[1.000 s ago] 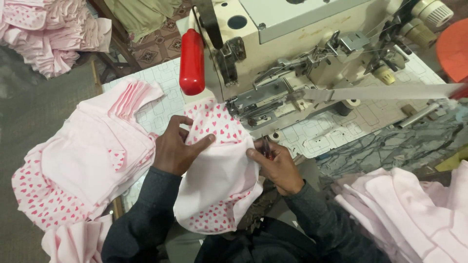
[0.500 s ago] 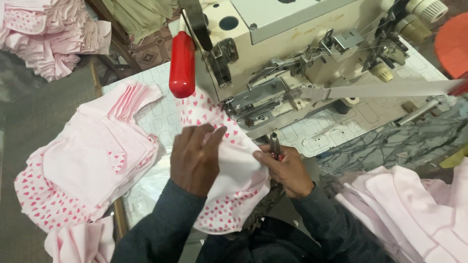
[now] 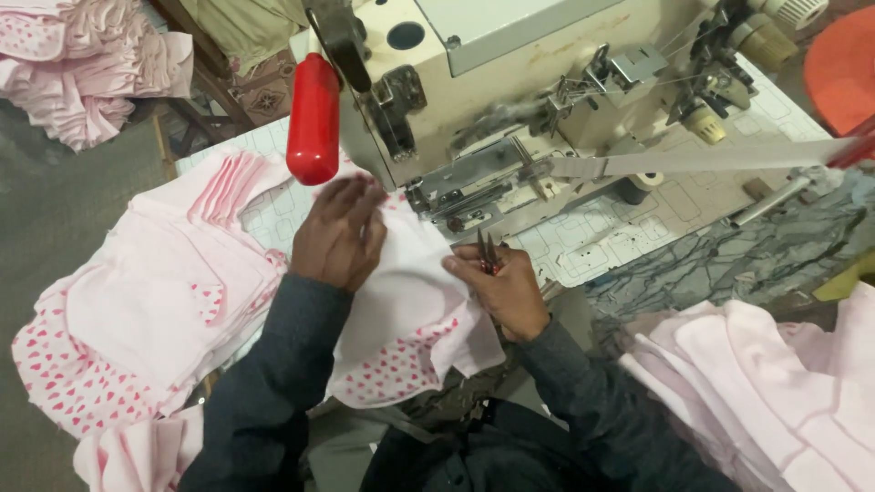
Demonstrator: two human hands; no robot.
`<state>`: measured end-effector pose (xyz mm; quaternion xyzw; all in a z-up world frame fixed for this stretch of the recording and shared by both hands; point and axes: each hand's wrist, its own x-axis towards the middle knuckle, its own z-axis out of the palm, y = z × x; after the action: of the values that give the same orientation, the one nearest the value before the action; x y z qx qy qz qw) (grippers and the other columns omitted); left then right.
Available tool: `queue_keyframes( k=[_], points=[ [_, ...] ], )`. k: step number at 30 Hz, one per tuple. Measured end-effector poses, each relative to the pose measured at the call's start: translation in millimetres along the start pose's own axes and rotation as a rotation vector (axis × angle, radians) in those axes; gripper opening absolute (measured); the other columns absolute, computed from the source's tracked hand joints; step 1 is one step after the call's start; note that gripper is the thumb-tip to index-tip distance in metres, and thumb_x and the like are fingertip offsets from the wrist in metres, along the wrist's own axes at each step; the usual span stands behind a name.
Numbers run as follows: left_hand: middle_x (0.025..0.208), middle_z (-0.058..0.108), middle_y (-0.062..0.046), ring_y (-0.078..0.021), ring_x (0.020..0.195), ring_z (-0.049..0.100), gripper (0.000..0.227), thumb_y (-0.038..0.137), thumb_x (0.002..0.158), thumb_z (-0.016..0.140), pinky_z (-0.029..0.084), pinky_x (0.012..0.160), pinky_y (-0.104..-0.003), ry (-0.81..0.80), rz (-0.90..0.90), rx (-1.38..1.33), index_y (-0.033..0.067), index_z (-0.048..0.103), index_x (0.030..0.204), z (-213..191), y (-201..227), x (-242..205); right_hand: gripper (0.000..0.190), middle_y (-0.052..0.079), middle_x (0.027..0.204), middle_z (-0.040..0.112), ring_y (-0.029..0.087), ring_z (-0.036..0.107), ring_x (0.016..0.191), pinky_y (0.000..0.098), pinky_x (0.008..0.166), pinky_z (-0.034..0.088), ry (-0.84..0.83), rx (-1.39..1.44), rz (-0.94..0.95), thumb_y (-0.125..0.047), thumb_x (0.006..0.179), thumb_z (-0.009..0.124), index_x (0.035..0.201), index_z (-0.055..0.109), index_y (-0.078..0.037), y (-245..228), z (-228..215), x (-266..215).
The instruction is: Trimming loose threads from sewn pink garments using small scissors at a sewing factory workstation.
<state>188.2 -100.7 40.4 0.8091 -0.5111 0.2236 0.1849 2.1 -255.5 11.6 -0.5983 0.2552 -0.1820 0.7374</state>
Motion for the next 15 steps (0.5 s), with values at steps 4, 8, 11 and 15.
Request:
queue_keyframes(
  k=[4, 8, 11, 15],
  points=[
    [0.124, 0.071, -0.025, -0.0430, 0.124, 0.064, 0.031, 0.020, 0.107, 0.055, 0.045, 0.112, -0.053, 0.010, -0.023, -0.048, 0.0037, 0.073, 0.125, -2.3, -8.3, -5.0, 0.032, 0.014, 0.078, 0.077, 0.011, 0.059, 0.068, 0.0260, 0.058, 0.052, 0.041, -0.006, -0.085, -0.015, 0.083, 0.090, 0.102, 0.077, 0.007, -7.1, 9.1, -9.7],
    [0.143, 0.048, -0.034, -0.0515, 0.140, 0.040, 0.072, 0.038, 0.095, 0.072, 0.031, 0.118, -0.060, 0.170, -0.545, -0.289, -0.0034, 0.045, 0.147, -53.9, 30.7, -55.3, 0.018, 0.018, 0.078, 0.075, 0.021, 0.070, 0.075, 0.0356, 0.062, 0.057, 0.164, -0.230, -0.369, -0.014, 0.097, 0.076, 0.104, 0.076, 0.002, -6.3, -9.9, -39.9],
    [0.152, 0.031, -0.042, -0.0582, 0.144, 0.032, 0.126, 0.052, 0.073, 0.087, 0.028, 0.118, -0.068, -0.076, -1.128, -0.781, -0.0008, 0.014, 0.161, -48.0, 39.6, -93.5, 0.019, 0.013, 0.075, 0.070, 0.017, 0.064, 0.073, 0.0300, 0.058, 0.049, 0.161, -0.256, -0.364, -0.016, 0.094, 0.077, 0.102, 0.068, -0.001, 5.2, 4.2, -65.1],
    [0.108, 0.065, -0.024, -0.0363, 0.100, 0.068, 0.085, 0.026, 0.059, 0.098, 0.055, 0.085, -0.048, -0.102, -1.453, -1.106, -0.0002, 0.057, 0.128, 0.5, 67.0, -122.7, 0.049, 0.011, 0.085, 0.051, 0.030, 0.062, 0.076, 0.0322, 0.057, 0.052, 0.101, -0.774, -0.790, -0.033, 0.082, 0.089, 0.101, 0.054, -0.005, 40.5, 32.0, -56.7]
  ],
)
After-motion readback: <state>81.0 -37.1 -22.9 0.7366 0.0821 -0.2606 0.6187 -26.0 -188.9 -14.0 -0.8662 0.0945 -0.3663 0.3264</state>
